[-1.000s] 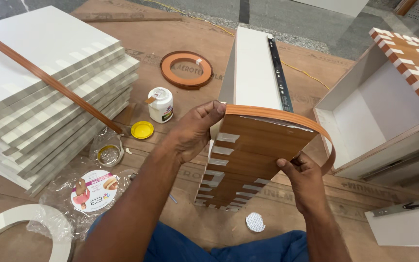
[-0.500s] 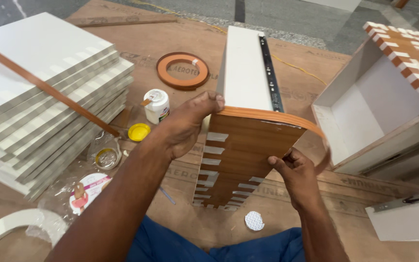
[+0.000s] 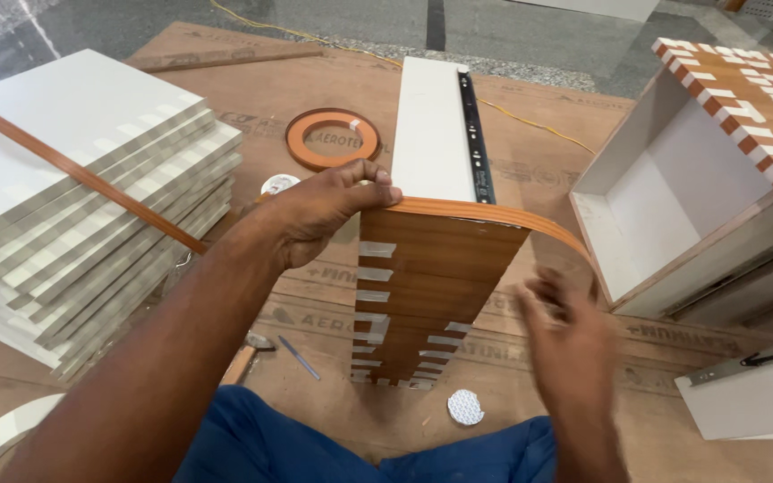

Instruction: The person applies adhesive to a curved wooden strip and attaches it to the edge of a white drawer unit. They then use masking tape to secure the strip in place, pressing it firmly along the edge. Finally, they use a hammer to tap the strip for a secure fit.

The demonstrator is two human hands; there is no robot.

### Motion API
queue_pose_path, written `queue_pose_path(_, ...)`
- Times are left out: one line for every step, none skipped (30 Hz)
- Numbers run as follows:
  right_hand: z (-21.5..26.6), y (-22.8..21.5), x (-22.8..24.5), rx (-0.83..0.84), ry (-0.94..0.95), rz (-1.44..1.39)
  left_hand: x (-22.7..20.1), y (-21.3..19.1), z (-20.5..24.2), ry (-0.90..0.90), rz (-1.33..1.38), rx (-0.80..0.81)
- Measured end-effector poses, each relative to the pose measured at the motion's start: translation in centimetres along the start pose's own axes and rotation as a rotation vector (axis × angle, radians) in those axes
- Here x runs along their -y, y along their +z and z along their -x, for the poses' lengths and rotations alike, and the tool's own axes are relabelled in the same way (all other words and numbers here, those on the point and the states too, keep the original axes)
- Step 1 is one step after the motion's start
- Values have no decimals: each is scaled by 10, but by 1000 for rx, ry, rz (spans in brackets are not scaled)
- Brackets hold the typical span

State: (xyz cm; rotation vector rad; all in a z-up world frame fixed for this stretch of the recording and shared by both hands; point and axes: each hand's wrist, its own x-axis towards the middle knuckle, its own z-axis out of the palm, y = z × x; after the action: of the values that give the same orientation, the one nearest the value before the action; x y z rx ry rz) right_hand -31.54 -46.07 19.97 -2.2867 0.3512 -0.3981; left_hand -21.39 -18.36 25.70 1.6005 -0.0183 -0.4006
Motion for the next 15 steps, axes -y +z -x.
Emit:
queue_pose_path(9,-15,7,-145,-81,-51,-1,1,-1,22,-4,-6)
queue_pose_path(9,-26,17,-181,-285,-38,-2,3,-2,44,-8,-12)
queue_pose_path(8,-37,27,-207,-484,-26,1,3,-1,57,-12,-22)
queue_pose_path(5,-44,38,-232,-684,-14,3,3,0,61,6,-33)
queue_pose_path(-8,-46,53,-164,-811,93,5,1,-1,69,26,-42)
queue_pose_path(-23,-44,71,-94,-935,202,8,-1,-1,77,45,-51)
queue_pose_path(-32,-40,88,14,-970,226,12,-6,-1,133,149,-63)
queue_pose_path(-40,-34,104,123,-1004,250,19,-11,-1,189,253,-75)
queue_pose_path(-44,-27,119,232,-1036,276,26,-16,-2,247,359,-85)
queue_pose_path(-46,-17,133,282,-1037,310,36,-20,-3,291,306,-142)
queue_pose_path(-46,-4,145,337,-1036,347,50,-22,-2,332,259,-203)
queue_pose_path(-44,7,156,392,-1034,384,63,-24,-1,371,210,-264)
queue_pose_path(-42,15,164,428,-989,430,74,-25,-1,355,203,-284)
queue_pose_path(-40,22,171,463,-942,476,83,-23,0,339,196,-305)
queue_pose_path(-39,28,176,497,-893,519,90,-23,2,321,186,-324)
